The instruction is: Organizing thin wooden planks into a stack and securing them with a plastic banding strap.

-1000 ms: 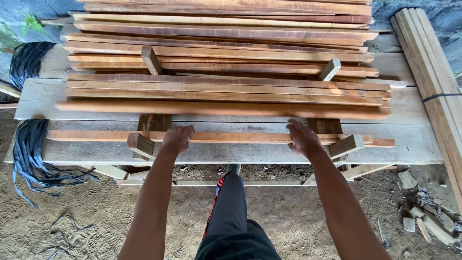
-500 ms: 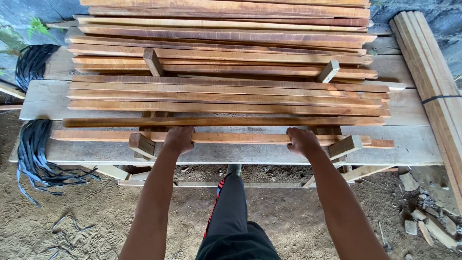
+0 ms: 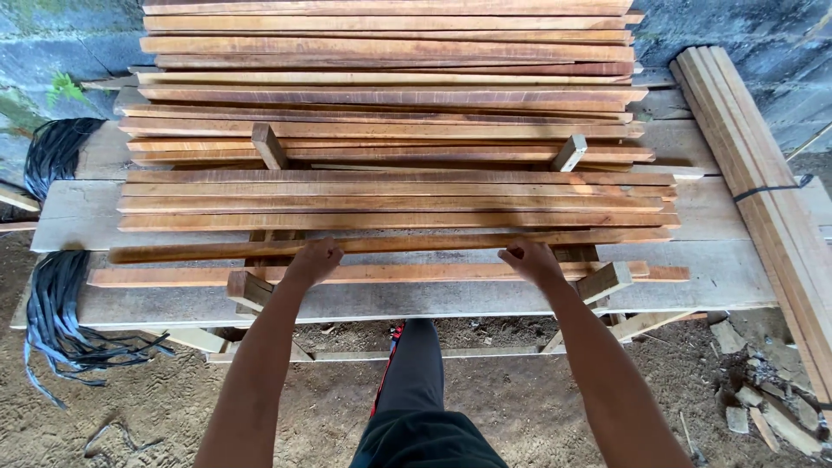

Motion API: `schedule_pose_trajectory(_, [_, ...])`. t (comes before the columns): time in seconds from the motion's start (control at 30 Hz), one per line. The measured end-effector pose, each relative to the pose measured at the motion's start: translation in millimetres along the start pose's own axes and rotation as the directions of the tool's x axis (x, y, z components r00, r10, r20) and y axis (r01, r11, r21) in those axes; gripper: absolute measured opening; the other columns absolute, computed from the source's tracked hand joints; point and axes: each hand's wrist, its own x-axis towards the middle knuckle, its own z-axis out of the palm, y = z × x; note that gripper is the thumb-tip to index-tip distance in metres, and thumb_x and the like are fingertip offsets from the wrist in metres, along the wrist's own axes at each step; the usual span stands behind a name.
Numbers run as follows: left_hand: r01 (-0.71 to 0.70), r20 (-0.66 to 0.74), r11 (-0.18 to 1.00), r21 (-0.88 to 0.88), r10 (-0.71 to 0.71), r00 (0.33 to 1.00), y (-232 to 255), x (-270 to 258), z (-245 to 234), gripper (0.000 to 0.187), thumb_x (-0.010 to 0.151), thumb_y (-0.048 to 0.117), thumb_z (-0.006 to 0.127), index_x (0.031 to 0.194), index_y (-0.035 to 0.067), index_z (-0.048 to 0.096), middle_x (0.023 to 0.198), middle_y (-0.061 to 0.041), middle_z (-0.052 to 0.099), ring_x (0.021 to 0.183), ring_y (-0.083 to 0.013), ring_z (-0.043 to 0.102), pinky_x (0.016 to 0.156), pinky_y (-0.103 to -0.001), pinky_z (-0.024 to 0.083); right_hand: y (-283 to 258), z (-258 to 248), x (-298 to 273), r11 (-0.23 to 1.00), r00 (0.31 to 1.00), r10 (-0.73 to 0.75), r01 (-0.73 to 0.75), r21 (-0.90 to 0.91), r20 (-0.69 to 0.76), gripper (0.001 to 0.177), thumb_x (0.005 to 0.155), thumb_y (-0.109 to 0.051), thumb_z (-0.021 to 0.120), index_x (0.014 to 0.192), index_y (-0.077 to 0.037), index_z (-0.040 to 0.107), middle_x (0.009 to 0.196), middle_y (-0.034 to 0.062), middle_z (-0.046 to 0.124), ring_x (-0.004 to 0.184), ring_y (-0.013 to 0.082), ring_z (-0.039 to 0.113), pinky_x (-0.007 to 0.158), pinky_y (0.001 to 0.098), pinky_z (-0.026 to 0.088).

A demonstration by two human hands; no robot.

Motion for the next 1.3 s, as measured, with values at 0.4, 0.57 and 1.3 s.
schedule_pose_trajectory(0.4, [-0.231,0.005,0.734,0.639,0.296,0.955,-40.5,46.0,-15.0,0.056,0.081,0.053,0.078,0.121,0.028,0.049,0.117,0.004,0.057,0.122,-0.0193,0.056,0.098,-0.042,0.054,40.0,-6.3,59.6,0.771,0.891,-0.453,0.387,-0.505,-0.009,0.064,0.073,-0.044,0.087,0.125,-0.017,0.061,0.12,0.0078,0.061,0.121,0.0314,0.06,0.099,0.0447,0.053])
schedule_pose_trajectory(0.57, [-0.278,0.051,0.779,0.562,0.303,0.952,-51.8,53.9,-8.3,0.055,0.085,0.038,0.079,0.126,0.023,0.046,0.117,-0.004,0.059,0.121,-0.0289,0.061,0.09,-0.05,0.059,36.7,-6.7,69.3,0.686,0.878,-0.474,0.414,-0.598,0.064,0.052,0.08,-0.043,0.081,0.123,-0.019,0.063,0.114,0.0025,0.055,0.118,0.0262,0.057,0.095,0.0396,0.052])
schedule_pose_trajectory(1.3, [-0.225,-0.247,0.696,0.682,0.509,0.825,-20.1,62.1,-53.4,0.047,0.081,0.036,0.081,0.122,0.03,0.058,0.108,0.006,0.059,0.11,-0.0164,0.065,0.09,-0.034,0.058,25.8,-42.1,84.6,0.643,0.679,-0.705,0.49,-0.588,-0.205,0.033,0.081,-0.033,0.08,0.107,-0.019,0.065,0.097,0.0032,0.063,0.099,0.0255,0.065,0.087,0.0416,0.055])
